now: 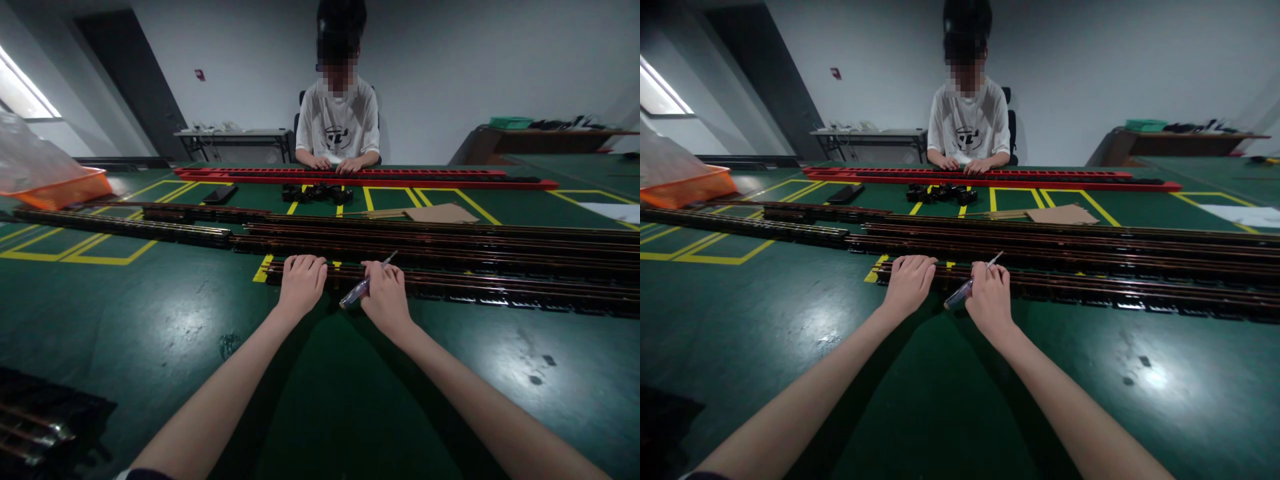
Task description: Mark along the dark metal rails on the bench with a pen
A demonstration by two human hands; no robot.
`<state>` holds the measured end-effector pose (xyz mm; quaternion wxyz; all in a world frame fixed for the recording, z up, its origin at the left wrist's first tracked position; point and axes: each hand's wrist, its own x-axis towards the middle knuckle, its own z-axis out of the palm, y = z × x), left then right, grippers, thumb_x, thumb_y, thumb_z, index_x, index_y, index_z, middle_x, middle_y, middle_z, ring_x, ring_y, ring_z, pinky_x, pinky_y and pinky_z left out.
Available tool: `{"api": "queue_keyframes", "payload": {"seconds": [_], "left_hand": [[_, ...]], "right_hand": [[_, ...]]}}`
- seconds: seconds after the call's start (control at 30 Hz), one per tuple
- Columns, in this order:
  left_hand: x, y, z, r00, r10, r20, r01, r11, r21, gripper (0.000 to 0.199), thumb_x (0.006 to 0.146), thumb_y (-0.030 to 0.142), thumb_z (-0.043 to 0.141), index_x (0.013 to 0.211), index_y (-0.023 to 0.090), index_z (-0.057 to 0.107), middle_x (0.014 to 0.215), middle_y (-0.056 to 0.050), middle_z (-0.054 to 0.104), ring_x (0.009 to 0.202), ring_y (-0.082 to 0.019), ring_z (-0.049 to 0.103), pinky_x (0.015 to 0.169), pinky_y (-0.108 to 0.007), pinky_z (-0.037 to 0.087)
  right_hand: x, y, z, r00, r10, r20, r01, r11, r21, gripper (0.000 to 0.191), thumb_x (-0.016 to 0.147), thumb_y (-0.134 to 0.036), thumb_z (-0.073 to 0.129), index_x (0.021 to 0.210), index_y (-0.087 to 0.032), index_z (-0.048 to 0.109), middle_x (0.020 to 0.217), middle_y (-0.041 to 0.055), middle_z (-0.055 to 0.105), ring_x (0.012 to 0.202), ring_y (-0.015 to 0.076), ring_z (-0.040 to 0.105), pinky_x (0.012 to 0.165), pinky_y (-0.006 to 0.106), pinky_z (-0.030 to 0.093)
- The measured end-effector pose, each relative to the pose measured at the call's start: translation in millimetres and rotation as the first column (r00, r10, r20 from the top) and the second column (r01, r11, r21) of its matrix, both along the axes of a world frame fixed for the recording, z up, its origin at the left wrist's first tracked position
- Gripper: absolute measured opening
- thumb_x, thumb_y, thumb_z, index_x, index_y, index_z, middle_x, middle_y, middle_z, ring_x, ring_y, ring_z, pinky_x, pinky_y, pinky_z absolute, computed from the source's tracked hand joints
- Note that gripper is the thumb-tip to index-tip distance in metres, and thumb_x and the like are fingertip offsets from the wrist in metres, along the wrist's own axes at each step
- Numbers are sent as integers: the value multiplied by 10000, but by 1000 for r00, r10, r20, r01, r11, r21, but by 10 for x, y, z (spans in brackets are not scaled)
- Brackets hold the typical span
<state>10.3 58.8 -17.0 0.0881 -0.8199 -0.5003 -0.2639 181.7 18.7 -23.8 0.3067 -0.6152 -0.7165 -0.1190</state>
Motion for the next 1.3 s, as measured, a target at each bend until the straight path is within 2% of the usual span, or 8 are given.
{"api": "queue_keyframes", "payload": {"seconds": [0.2, 0.33, 0.47, 0.63, 0.73, 1.0, 1.17, 1.3], "left_hand": [[-13, 27, -2, 980, 13, 199, -5, 999, -42, 317, 949, 240, 310, 1018, 193, 616, 1063, -56, 654, 1070, -195, 535, 958, -355, 329], [-76, 89, 33, 883, 204, 423, -195, 979, -65, 295, 929, 215, 332, 957, 219, 625, 1078, -47, 646, 1126, -215, 487, 982, -381, 305], [-290, 197, 143, 710, 427, 560, -394, 900, -187, 304, 901, 187, 338, 939, 249, 633, 1069, -29, 661, 1116, -239, 487, 967, -422, 308], [-696, 333, 157, 576, 615, 538, -562, 776, -285, 305, 874, 189, 341, 927, 243, 637, 1078, -58, 659, 1116, -270, 496, 939, -430, 338], [-846, 379, 100, 507, 717, 478, -538, 697, -474, 347, 880, 209, 302, 899, 240, 647, 1039, -60, 682, 1063, -278, 543, 929, -450, 340], [-836, 381, 116, 707, 589, 390, -326, 762, -559, 472, 906, 344, 243, 821, 252, 697, 890, -17, 733, 942, -228, 623, 938, -406, 338], [-827, 407, 110, 746, 569, 347, -322, 763, -560, 509, 915, 381, 239, 796, 257, 718, 916, -27, 736, 958, -238, 630, 971, -425, 315], [-821, 410, 106, 767, 556, 320, -325, 767, -553, 495, 918, 379, 253, 804, 262, 720, 908, -34, 736, 954, -245, 632, 949, -426, 328]], "right_hand": [[54, 35, -24, 998, 66, -5, -66, 998, 11, 296, 677, -25, 427, 931, -164, 487, 955, 122, 659, 889, 267, 558, 821, 386, 341], [69, 32, -29, 992, 129, -10, -128, 991, 39, 238, 712, -68, 446, 919, -184, 469, 973, 110, 663, 889, 261, 576, 816, 386, 343], [66, 34, -34, 986, 163, 29, -165, 982, 89, 110, 785, -206, 495, 877, -201, 435, 1032, 126, 662, 894, 272, 590, 825, 400, 343], [45, 61, -44, 984, 94, 152, -109, 989, 96, 132, 905, -269, 400, 942, -167, 474, 852, 100, 675, 799, 265, 597, 780, 384, 343], [27, 72, -43, 981, 52, 188, -71, 993, 93, 189, 926, -309, 379, 943, -159, 492, 833, 102, 672, 802, 272, 595, 781, 384, 345], [24, 116, -41, 988, 57, 146, -72, 992, 99, 161, 908, -290, 397, 940, -165, 492, 851, 121, 671, 839, 280, 597, 796, 411, 363], [-62, 142, 7, 959, 278, -50, -265, 947, 183, 53, 872, -197, 444, 829, -219, 421, 1121, 135, 648, 1116, 279, 538, 888, 452, 352], [-353, 158, 102, 811, 462, -358, -412, 887, 210, 49, 909, -240, 413, 898, -227, 458, 1092, 104, 649, 1119, 235, 547, 914, 438, 402]]}}
